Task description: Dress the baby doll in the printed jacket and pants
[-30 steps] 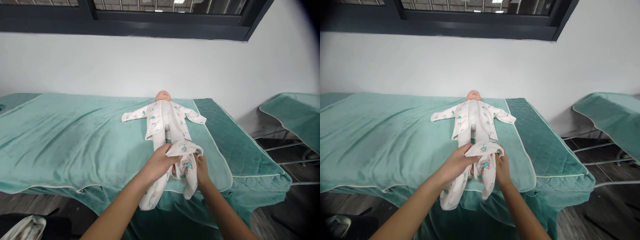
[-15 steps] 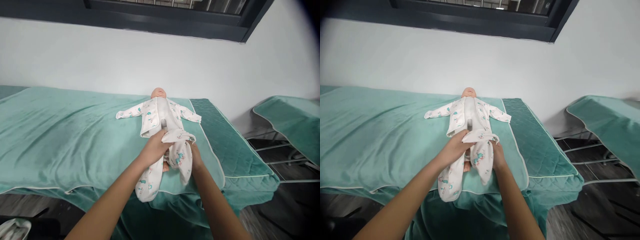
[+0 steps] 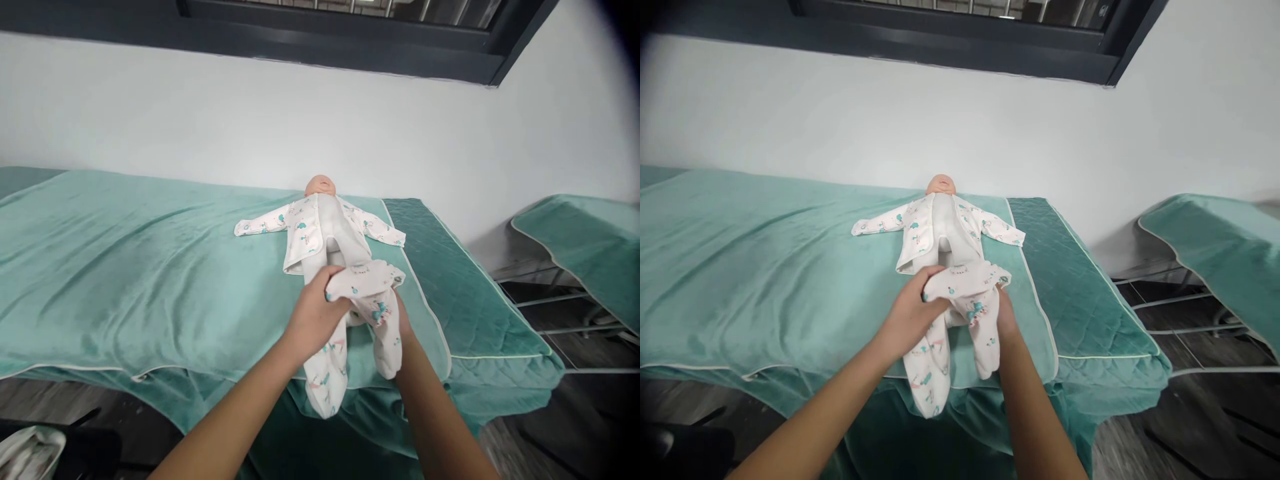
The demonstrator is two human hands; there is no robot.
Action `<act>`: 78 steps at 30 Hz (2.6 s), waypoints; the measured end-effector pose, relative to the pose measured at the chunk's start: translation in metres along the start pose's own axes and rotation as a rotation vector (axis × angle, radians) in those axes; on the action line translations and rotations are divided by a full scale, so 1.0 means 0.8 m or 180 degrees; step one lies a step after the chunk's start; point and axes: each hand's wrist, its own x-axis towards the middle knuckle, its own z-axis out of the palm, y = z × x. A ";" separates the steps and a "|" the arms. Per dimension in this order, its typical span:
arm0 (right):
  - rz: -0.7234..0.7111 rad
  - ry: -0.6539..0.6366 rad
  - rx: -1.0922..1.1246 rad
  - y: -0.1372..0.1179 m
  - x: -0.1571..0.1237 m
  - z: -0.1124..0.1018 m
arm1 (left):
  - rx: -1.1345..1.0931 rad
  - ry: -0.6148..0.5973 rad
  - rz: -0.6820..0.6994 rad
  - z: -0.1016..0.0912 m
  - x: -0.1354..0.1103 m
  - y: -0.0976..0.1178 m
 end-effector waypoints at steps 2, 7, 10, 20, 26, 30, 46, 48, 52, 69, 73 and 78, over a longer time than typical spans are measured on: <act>0.0150 0.0004 0.0245 -0.004 0.001 0.005 | 0.0193 0.0390 0.0154 -0.004 0.018 -0.003; 0.0584 0.0043 0.0923 -0.012 0.000 0.011 | 0.0891 0.0749 0.0415 -0.011 0.061 -0.015; 0.0644 0.0099 0.1046 -0.011 0.000 0.013 | 0.1493 0.0885 0.0602 -0.013 0.080 -0.018; 0.0295 -0.0416 0.1772 0.008 0.003 0.019 | 0.2478 0.1062 0.1068 -0.022 0.130 -0.023; 0.0416 -0.0410 0.1150 0.004 -0.002 0.026 | 0.1862 0.1115 0.1031 -0.024 0.120 -0.047; 0.0135 -0.0184 0.0448 0.009 -0.002 0.026 | 0.0932 0.1275 0.1005 -0.028 0.098 -0.073; -0.1175 0.0232 -0.1604 -0.013 0.051 0.032 | -0.2476 0.0651 -0.0052 -0.064 0.092 -0.105; -0.1431 0.0214 -0.1890 -0.016 0.066 0.028 | -0.2515 0.0567 -0.0097 -0.068 0.091 -0.106; -0.1897 -0.0016 -0.2241 -0.014 0.084 0.019 | -0.2515 0.0508 -0.0099 -0.071 0.088 -0.108; -0.0286 -0.3609 -0.1334 -0.105 0.125 0.101 | -0.2793 0.0593 0.0005 -0.068 0.083 -0.108; 0.0284 -0.3199 -0.0221 -0.081 0.128 0.089 | -0.2664 0.0424 0.0079 -0.065 0.083 -0.103; 0.0611 -0.2946 0.0159 -0.076 0.124 0.082 | -0.2320 0.0197 0.0150 -0.065 0.080 -0.100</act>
